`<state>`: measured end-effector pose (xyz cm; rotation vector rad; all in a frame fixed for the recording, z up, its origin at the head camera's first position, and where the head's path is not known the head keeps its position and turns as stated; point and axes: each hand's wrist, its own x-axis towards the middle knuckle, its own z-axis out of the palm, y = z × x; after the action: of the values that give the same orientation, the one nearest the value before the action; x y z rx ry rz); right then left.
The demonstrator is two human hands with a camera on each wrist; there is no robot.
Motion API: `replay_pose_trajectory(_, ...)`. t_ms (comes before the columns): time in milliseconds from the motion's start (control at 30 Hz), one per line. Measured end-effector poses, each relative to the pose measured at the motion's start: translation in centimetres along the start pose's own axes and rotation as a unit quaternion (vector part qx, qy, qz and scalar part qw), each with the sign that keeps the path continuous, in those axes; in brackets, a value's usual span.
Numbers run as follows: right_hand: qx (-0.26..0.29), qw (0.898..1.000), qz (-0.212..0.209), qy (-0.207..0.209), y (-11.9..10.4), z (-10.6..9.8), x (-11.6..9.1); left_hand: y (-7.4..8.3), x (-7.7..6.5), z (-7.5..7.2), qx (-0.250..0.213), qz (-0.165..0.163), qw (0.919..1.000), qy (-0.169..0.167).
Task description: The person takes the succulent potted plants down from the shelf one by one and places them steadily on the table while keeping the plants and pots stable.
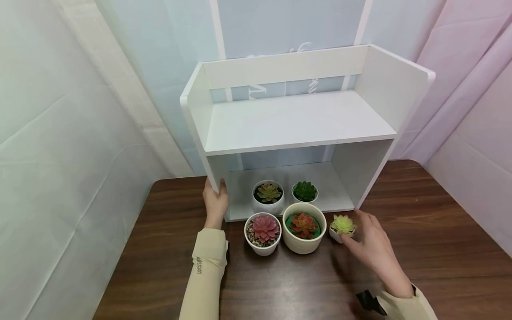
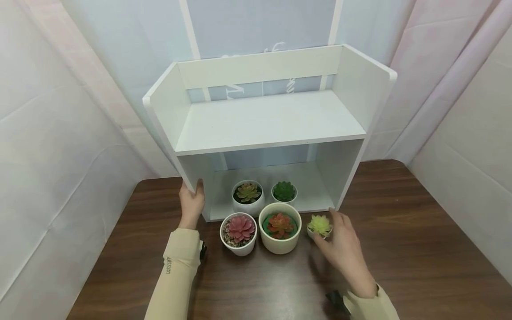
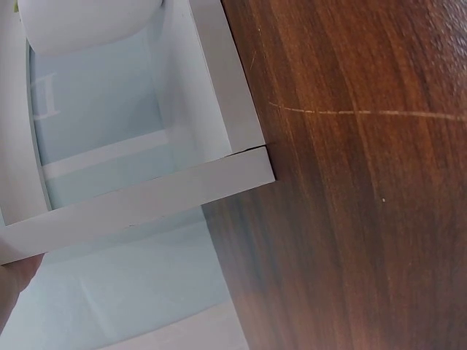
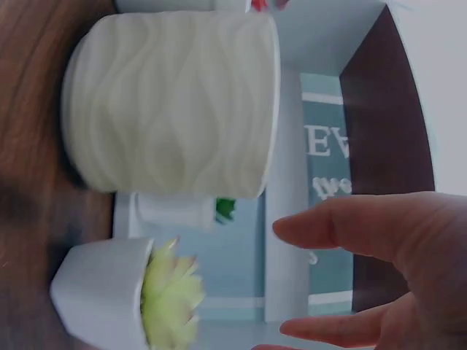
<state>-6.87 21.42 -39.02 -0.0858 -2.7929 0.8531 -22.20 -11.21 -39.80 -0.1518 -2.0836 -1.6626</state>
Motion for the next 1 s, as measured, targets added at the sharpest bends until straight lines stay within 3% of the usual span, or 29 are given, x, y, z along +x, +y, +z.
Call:
replay_pose_trajectory(100, 0.009, 1.000, -0.014, 0.023, -0.8, 0.0, 0.4, -0.3, 0.0, -0.1, 0.002, 0.002, 1.0000, 0.003)
replay_pose_trajectory(200, 0.016, 0.999, -0.024, 0.030, -1.7, 0.0, 0.9, -2.0, 0.4, 0.1, 0.002, 0.007, 0.9999, 0.007)
replay_pose_trajectory(600, 0.051, 0.998, -0.038, 0.009, -5.2, 1.1, 2.8, -2.2, 0.5, 0.2, 0.005, 0.018, 0.9998, 0.007)
replay_pose_trajectory(833, 0.079, 0.995, -0.047, -0.028, -7.5, 2.0, 4.0, -2.2, 0.6, 0.3, 0.009, 0.020, 0.9997, 0.008)
replay_pose_trajectory(1000, 0.083, 0.993, -0.072, -0.029, -8.8, 2.8, 4.9, -2.2, 0.5, 0.3, 0.015, 0.025, 0.9995, 0.010)
